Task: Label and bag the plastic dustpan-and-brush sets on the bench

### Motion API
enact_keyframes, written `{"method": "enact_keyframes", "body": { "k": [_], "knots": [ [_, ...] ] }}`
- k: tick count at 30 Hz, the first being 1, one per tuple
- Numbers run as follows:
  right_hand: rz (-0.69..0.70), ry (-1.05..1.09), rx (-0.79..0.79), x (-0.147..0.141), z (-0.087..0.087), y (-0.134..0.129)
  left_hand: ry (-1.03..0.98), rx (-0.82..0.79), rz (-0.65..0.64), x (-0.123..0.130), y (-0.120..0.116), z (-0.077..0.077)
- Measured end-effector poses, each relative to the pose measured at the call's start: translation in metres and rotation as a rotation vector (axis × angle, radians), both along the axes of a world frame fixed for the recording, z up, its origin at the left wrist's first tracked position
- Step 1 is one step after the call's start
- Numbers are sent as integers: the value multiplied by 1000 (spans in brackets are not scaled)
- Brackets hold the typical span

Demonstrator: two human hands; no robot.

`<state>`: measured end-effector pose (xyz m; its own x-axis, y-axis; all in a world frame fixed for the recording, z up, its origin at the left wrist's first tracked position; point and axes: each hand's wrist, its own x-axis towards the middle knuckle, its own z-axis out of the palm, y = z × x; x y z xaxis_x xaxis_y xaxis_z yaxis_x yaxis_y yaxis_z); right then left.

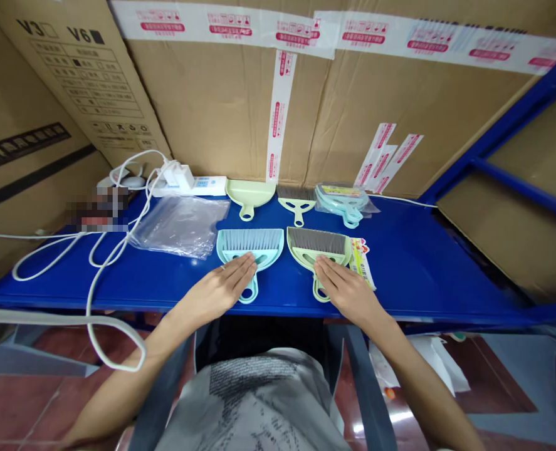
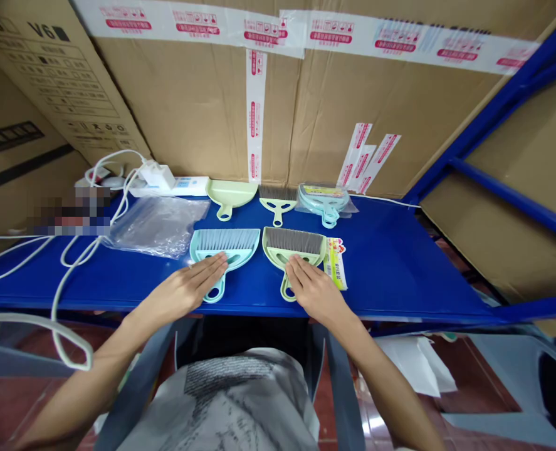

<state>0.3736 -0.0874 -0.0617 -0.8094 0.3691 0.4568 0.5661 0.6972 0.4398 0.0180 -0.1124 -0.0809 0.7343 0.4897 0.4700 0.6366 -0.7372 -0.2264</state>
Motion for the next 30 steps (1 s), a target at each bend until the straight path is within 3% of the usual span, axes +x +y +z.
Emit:
{"method": "enact_keyframes", "body": {
  "k": [5, 11, 18, 23, 30],
  "knots": [
    [9, 42, -42, -2, 0, 4, -51, -127, 0, -1, 5, 6],
    [34, 128, -377, 12, 15, -7, -170, -466, 67, -16, -22, 24],
    [31, 263, -362, 10, 23, -36, -167, -493, 67, -32, -53, 32],
    [31, 294, -372, 3, 21, -35, -131, -483, 54, -23, -43, 34],
    [33, 310, -395, 2, 20, -32, -263, -543, 88, 1, -19, 27]
  ]
}}
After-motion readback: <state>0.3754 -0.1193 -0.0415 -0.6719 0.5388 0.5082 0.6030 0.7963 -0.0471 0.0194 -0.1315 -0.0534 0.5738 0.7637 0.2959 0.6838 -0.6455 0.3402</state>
